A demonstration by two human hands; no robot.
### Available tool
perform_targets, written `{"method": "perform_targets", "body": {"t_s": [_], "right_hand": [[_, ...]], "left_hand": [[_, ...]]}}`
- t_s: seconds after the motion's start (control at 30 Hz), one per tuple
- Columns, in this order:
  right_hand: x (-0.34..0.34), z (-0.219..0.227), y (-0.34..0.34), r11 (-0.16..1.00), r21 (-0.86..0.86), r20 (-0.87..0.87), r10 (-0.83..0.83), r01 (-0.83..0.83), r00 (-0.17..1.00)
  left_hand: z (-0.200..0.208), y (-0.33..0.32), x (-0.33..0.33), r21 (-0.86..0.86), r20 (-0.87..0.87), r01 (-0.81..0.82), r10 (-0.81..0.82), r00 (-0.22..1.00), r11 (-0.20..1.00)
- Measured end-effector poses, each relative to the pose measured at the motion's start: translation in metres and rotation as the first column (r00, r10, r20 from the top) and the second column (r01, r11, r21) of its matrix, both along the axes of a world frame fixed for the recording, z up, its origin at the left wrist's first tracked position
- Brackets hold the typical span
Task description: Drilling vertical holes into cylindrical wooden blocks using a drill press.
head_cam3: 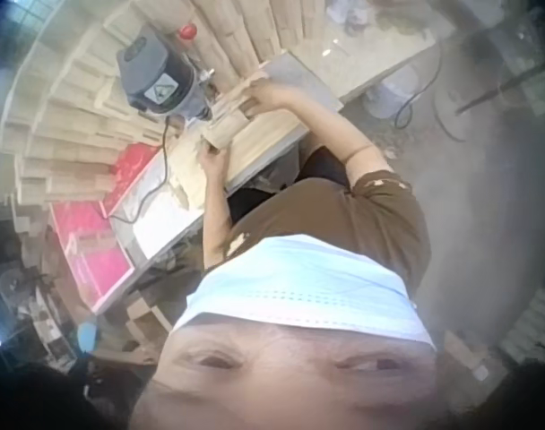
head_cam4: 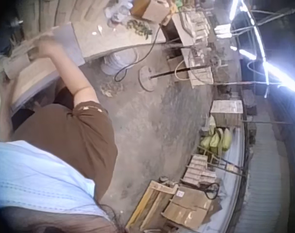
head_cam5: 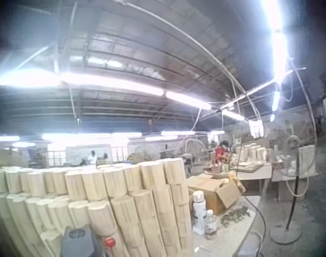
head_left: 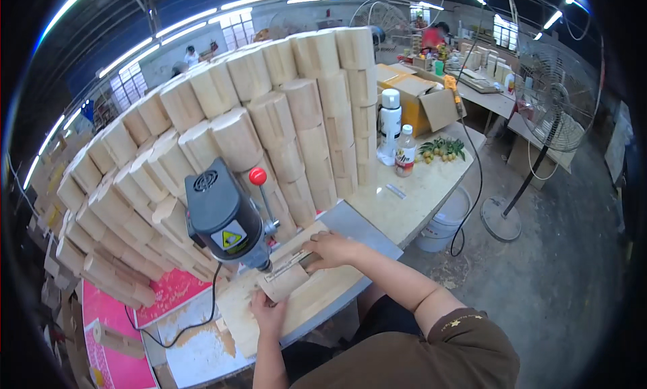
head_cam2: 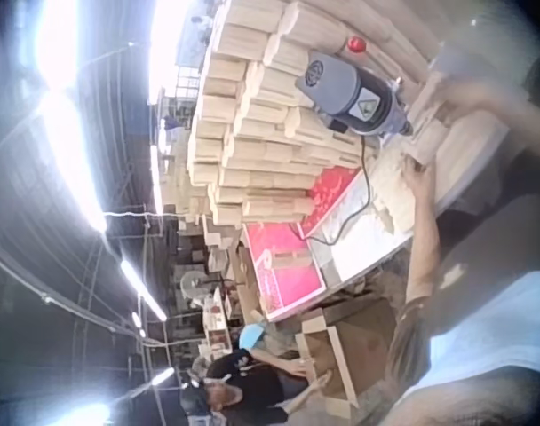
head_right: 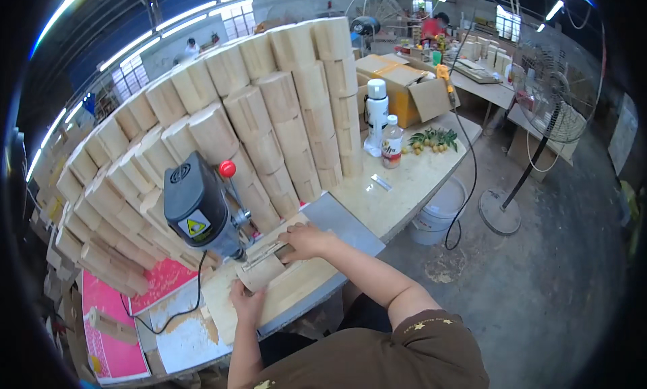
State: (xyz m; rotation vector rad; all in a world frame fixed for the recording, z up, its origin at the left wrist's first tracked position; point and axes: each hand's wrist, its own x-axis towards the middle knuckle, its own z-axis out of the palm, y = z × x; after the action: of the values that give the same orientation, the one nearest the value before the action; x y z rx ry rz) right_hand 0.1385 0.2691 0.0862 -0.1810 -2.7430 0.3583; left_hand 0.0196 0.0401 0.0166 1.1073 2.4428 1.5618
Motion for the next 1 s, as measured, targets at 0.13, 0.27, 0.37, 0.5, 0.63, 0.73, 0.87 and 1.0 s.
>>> {"method": "perform_targets", "body": {"t_s": [0.13,0.27,0.37,0.5,0.63,0.73,0.87,1.0], "right_hand": [[0.012,-0.022,-0.019,0.994,-0.08,0.076,-0.074,0.08,0.994],[0.026,-0.022,-0.018,1.0,-0.002,0.002,0.004,-0.004,1.0],[0.037,-0.01,-0.037,0.994,-0.07,-0.093,0.073,-0.079,0.993],[0.038,0.002,-0.053,0.978,-0.16,-0.027,0.13,-0.133,0.991],[0.042,0.003,-0.059,0.97,-0.18,-0.059,0.156,-0.165,0.986],[0.062,-0.003,-0.035,0.976,-0.153,-0.104,0.14,-0.155,0.985],[0.076,0.003,-0.026,0.994,-0.112,-0.01,-0.006,0.005,1.0],[0.062,0.001,-0.054,0.987,-0.115,-0.016,0.114,-0.115,0.993]], "left_hand": [[-0.004,-0.038,-0.01,-0.083,-0.288,0.002,-0.025,0.957,0.997],[0.029,-0.082,-0.001,-0.006,-0.05,0.049,-0.049,0.998,0.999],[0.015,-0.112,-0.009,0.01,0.052,0.091,-0.091,0.994,0.996],[0.052,-0.13,0.014,0.03,0.164,0.056,-0.06,0.985,0.998],[0.072,-0.147,0.025,0.006,0.088,0.078,-0.078,0.993,0.997],[0.079,-0.163,0.027,0.046,0.05,0.055,-0.057,0.997,0.997],[0.082,-0.167,0.024,0.322,0.531,-0.293,0.085,0.843,0.9],[0.082,-0.149,0.014,0.128,0.756,-0.365,0.148,0.638,0.922]]}}
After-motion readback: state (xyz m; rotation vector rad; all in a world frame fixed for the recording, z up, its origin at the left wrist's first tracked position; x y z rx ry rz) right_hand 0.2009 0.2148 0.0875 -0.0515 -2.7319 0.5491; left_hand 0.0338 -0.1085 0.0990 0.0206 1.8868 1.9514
